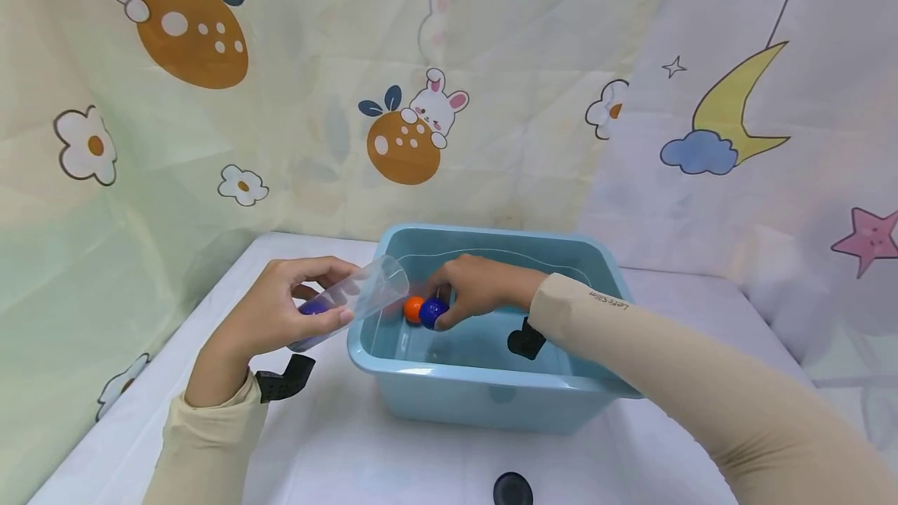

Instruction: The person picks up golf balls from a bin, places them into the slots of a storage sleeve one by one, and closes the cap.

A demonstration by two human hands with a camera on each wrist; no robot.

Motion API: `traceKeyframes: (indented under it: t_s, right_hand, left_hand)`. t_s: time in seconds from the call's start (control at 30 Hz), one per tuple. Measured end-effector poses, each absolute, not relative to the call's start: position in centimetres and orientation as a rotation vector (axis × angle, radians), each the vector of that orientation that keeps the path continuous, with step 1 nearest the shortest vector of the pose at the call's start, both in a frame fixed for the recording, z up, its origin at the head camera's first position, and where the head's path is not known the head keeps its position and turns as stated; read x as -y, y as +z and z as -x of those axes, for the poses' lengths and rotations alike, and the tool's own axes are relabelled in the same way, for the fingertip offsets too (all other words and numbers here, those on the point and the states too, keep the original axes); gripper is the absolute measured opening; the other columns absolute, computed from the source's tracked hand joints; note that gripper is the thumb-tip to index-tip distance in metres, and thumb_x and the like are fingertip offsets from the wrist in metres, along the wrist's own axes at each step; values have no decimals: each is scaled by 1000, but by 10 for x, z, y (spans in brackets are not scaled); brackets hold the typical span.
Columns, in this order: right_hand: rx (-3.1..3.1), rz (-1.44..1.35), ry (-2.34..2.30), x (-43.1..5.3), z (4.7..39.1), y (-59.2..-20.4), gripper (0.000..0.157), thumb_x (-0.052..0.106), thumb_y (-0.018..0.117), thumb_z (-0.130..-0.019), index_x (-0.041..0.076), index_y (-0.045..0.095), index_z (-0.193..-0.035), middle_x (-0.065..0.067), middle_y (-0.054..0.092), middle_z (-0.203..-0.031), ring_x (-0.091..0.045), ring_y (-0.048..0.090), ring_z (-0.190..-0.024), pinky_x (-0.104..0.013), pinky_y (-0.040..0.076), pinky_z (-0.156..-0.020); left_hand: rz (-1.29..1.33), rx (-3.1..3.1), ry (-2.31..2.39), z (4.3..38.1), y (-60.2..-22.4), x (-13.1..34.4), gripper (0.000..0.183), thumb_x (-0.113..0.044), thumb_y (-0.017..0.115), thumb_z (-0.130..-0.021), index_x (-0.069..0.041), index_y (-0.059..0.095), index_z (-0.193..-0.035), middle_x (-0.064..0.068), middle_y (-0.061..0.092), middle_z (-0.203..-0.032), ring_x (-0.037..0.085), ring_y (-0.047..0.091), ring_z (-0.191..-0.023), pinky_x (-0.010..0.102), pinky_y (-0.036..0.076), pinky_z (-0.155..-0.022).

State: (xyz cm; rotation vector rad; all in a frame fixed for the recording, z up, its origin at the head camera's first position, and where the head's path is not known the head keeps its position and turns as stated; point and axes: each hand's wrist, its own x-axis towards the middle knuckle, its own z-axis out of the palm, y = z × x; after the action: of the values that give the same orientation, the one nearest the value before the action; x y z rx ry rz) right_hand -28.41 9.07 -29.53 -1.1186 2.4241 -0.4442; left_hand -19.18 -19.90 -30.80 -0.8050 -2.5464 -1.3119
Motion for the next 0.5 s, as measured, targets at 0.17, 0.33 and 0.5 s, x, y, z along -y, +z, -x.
traceKeyframes:
  t_s: [0.17,0.33,0.5]
  right_hand:
    - [-2443,1145,-504,-99,281,-284,38,21,86,-93,6,77,-127,-1,77,-107,-13,74,-89,-29,63,-82]
    - [-2456,1210,-509,-104,278,-273,37,22,86,-94,6,76,-126,-2,77,-111,-17,74,-94,-30,63,-82]
    - [-2471,1209,-522,-108,275,-261,38,22,85,-95,5,75,-128,-4,77,-118,-18,74,-98,-31,64,-83]
  left_hand:
    - [809,2537,-1322,192,-309,199,35,-23,83,-88,-12,80,-121,-1,76,-100,19,69,-92,39,63,-76]
    - [820,2521,-1308,192,-309,199,34,-22,82,-88,-11,80,-120,-2,76,-99,19,69,-91,38,63,-76]
    - [826,2510,-1291,192,-309,199,33,-21,81,-88,-9,80,-120,-2,75,-99,19,69,-90,38,62,-75]
